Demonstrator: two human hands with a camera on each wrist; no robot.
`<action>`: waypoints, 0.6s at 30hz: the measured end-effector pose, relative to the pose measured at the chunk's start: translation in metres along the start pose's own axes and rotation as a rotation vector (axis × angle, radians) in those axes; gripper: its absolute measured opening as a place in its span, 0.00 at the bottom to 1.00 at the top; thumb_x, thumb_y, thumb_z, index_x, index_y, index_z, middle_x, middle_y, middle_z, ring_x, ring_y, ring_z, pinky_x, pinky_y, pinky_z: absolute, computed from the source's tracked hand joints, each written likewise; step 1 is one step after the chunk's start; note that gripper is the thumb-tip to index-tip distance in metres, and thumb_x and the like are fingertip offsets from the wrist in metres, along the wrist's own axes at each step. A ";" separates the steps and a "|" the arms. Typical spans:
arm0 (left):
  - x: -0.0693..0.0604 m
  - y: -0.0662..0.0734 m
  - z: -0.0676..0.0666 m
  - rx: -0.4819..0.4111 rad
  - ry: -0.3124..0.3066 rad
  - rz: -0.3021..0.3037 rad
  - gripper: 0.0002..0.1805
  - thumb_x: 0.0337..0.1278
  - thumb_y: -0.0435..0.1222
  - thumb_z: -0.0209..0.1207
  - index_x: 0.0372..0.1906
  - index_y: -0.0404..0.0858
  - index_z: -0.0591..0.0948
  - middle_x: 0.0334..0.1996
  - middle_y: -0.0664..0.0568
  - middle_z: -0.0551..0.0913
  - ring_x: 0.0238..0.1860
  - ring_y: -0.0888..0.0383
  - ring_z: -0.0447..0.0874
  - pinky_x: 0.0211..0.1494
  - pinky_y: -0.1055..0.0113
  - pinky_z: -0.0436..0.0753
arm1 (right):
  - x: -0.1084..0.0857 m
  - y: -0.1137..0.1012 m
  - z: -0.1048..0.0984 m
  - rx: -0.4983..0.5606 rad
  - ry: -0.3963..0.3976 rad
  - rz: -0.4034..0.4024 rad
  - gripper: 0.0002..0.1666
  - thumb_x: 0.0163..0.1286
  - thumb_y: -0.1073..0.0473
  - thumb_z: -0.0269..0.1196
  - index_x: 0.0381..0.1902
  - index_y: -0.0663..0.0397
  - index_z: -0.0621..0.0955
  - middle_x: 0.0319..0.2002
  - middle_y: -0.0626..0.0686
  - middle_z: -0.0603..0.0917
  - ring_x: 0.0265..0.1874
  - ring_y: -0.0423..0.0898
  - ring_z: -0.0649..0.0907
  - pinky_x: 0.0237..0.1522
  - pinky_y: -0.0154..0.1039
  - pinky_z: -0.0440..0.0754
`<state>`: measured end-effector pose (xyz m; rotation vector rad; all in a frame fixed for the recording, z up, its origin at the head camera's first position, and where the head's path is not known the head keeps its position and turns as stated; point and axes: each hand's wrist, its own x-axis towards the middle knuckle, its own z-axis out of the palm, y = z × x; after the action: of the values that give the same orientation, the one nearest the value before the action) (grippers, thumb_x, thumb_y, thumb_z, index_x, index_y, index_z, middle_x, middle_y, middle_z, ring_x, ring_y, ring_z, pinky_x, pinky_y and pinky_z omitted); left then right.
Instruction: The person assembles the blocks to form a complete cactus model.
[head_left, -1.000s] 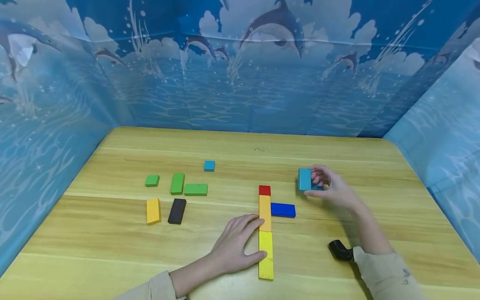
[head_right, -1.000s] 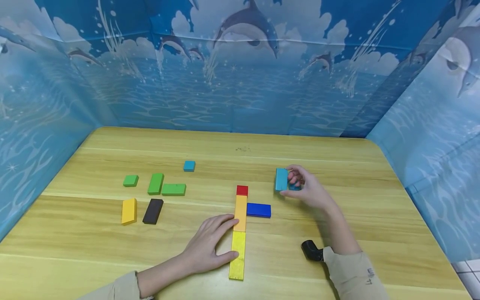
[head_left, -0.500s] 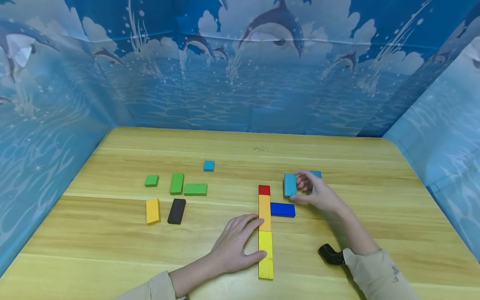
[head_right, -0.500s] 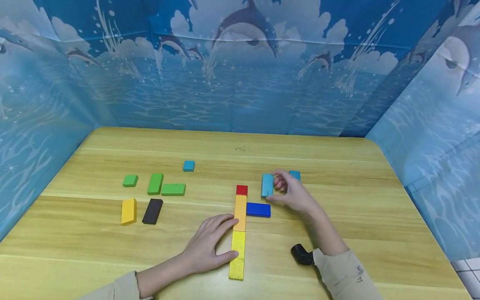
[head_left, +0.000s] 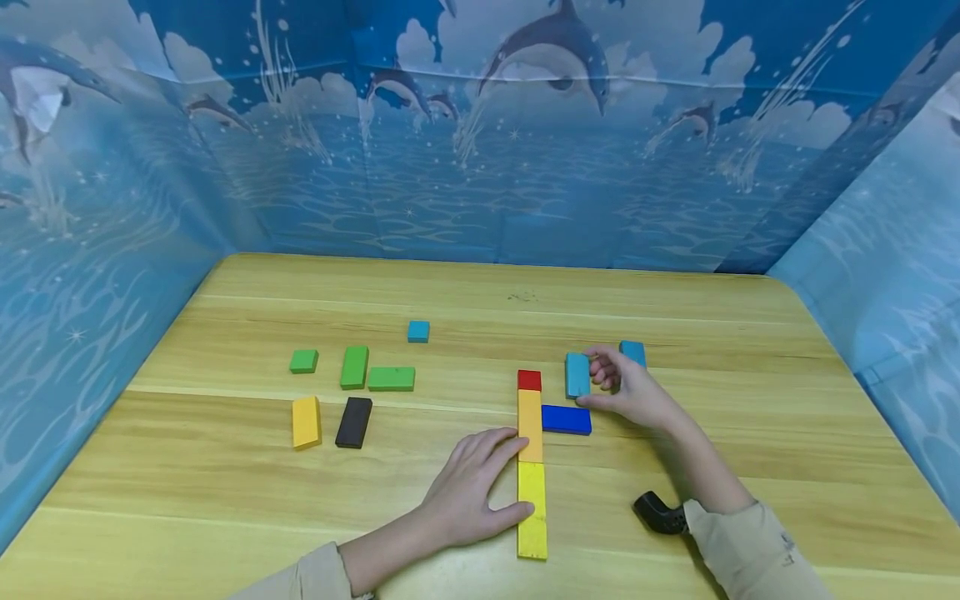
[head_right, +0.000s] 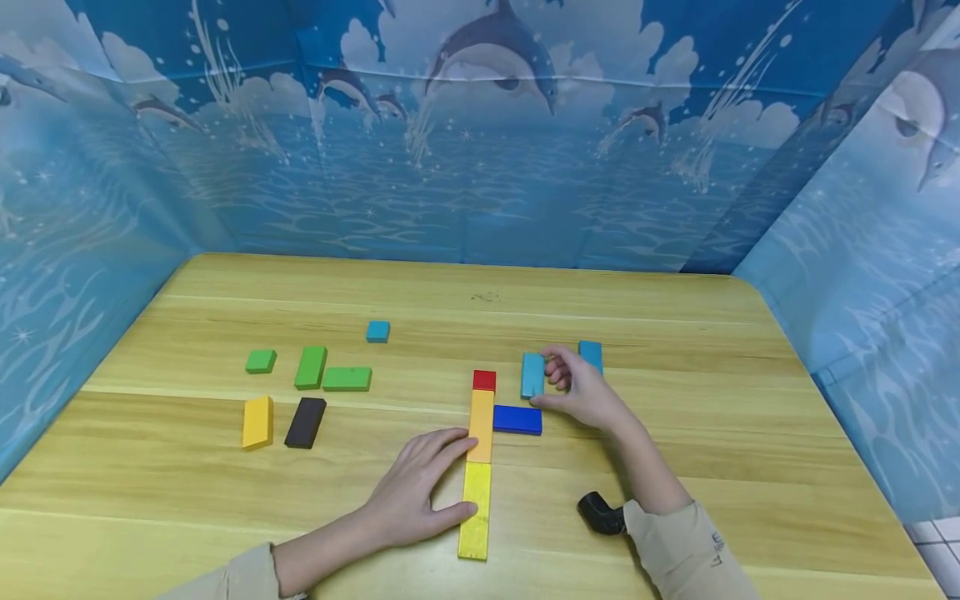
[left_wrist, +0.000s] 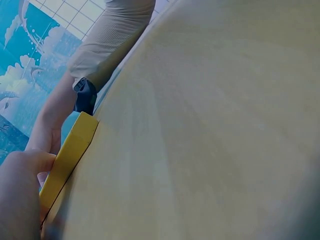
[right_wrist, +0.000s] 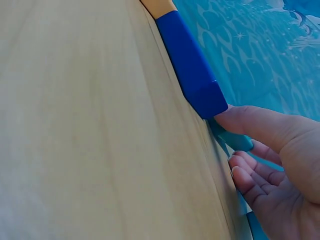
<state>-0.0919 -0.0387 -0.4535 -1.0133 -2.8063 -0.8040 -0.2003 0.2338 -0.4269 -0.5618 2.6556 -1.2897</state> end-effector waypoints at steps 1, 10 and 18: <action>0.000 0.000 0.000 0.001 0.002 0.002 0.37 0.53 0.58 0.52 0.66 0.46 0.62 0.64 0.53 0.62 0.63 0.54 0.60 0.65 0.55 0.59 | 0.000 0.001 0.000 0.002 -0.004 -0.006 0.39 0.51 0.62 0.70 0.57 0.67 0.65 0.36 0.58 0.71 0.32 0.48 0.71 0.33 0.31 0.72; 0.000 0.000 0.000 0.009 0.013 0.006 0.37 0.53 0.58 0.51 0.66 0.46 0.63 0.64 0.53 0.63 0.63 0.55 0.60 0.64 0.56 0.60 | -0.003 0.000 -0.005 0.049 -0.063 0.015 0.38 0.55 0.63 0.67 0.59 0.70 0.63 0.38 0.58 0.70 0.35 0.48 0.69 0.35 0.30 0.71; -0.001 -0.001 0.000 0.007 0.008 0.003 0.37 0.53 0.59 0.50 0.66 0.46 0.63 0.64 0.53 0.62 0.63 0.55 0.60 0.64 0.55 0.60 | -0.003 -0.003 -0.006 0.084 -0.069 0.052 0.32 0.65 0.59 0.59 0.60 0.70 0.63 0.41 0.59 0.71 0.37 0.49 0.70 0.37 0.30 0.71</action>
<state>-0.0919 -0.0392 -0.4543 -1.0111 -2.7982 -0.7948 -0.1983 0.2375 -0.4206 -0.5126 2.5299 -1.3358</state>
